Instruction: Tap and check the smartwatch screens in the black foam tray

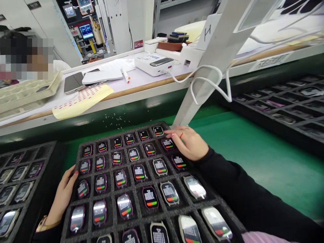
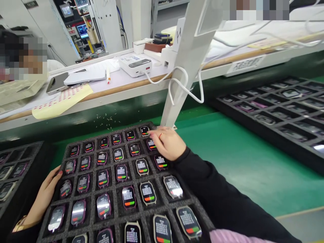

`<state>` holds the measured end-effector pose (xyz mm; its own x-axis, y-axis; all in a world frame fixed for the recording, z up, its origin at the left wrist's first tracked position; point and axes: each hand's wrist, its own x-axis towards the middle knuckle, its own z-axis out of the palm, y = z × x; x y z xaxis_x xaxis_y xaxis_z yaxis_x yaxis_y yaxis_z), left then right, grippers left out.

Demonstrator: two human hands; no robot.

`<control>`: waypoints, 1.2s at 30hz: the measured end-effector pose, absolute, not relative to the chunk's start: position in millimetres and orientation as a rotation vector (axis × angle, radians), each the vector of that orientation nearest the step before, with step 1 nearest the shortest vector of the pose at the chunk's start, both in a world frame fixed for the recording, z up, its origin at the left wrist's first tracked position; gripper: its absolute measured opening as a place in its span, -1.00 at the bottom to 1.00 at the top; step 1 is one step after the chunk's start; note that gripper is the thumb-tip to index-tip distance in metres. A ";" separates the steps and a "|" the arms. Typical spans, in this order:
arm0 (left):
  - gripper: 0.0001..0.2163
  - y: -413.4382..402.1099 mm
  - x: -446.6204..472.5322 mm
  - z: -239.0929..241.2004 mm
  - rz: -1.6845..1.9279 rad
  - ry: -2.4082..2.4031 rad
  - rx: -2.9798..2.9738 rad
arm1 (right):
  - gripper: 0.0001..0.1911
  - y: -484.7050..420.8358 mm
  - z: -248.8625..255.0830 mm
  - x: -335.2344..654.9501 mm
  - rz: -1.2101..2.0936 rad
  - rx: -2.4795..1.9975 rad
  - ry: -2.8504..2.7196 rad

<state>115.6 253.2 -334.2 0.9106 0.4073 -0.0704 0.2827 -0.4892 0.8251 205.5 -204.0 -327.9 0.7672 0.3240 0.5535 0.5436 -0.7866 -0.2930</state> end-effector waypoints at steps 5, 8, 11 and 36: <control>-0.44 251.4 119.5 -335.2 0.214 0.514 2.128 | -0.56 -223.3 -337.1 210.1 -0.219 -2.990 -0.130; -0.49 252.3 123.3 -338.2 0.246 0.515 2.156 | -0.61 -225.2 -348.6 208.5 -0.053 -2.985 -0.259; -0.52 254.9 129.4 -342.7 0.287 0.497 2.175 | -0.63 -225.3 -355.6 208.6 -0.121 -2.944 -0.274; -0.52 243.9 78.1 -328.0 0.140 0.401 2.045 | -0.62 -210.5 -335.3 42.5 -0.497 -2.249 -0.332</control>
